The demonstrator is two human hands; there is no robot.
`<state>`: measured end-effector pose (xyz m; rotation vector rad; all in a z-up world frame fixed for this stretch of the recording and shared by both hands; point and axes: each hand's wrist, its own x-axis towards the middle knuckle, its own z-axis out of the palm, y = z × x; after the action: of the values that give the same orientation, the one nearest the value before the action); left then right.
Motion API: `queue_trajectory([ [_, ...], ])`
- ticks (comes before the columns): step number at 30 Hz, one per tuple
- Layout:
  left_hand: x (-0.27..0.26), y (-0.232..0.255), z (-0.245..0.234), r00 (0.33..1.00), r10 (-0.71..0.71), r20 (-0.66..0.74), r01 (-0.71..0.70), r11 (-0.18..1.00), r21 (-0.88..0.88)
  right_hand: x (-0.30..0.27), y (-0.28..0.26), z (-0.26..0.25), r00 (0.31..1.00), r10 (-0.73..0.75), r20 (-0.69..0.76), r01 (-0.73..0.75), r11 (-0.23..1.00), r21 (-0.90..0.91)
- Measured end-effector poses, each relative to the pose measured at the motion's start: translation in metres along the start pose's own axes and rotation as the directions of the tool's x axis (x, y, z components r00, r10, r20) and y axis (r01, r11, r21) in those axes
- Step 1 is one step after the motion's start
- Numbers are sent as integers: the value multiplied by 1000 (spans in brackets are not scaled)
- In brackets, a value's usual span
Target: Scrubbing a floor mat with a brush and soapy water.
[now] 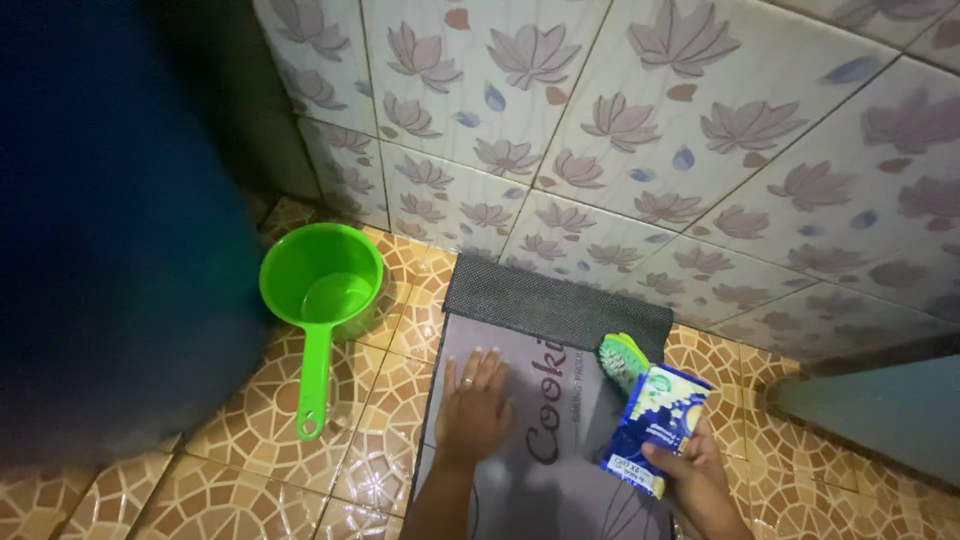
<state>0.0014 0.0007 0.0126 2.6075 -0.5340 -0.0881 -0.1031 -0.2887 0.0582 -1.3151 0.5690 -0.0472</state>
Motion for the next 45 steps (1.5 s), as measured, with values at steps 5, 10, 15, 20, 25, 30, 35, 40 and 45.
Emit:
queue_trajectory([
  [5,-2,-8,20,996,49,-73,-48,999,20,-3,-6,21,998,-64,-22,66,994,88],
  [10,-3,-10,24,989,89,-116,-87,996,19,29,28,8,999,-41,8,38,979,202],
  [15,0,-5,14,995,80,-52,-78,997,23,37,25,15,997,-30,-72,40,987,154],
  [20,1,-4,12,999,39,-20,-39,999,-20,64,54,-15,955,-295,34,278,846,-454],
  [25,-3,-7,21,997,73,-31,-71,995,65,83,24,17,952,-283,120,302,785,-541],
  [30,1,-5,22,998,63,-16,-62,996,65,121,-18,89,919,-238,315,381,742,-552],
  [35,4,-9,21,997,71,7,-71,997,29,192,-3,215,847,-205,491,353,907,-230],
  [40,-2,-18,35,964,143,-226,-152,988,-23,217,12,309,836,-139,531,264,950,-167],
  [45,-4,-17,27,936,140,-322,-169,984,-63,240,32,308,866,-230,444,386,871,-303],
])
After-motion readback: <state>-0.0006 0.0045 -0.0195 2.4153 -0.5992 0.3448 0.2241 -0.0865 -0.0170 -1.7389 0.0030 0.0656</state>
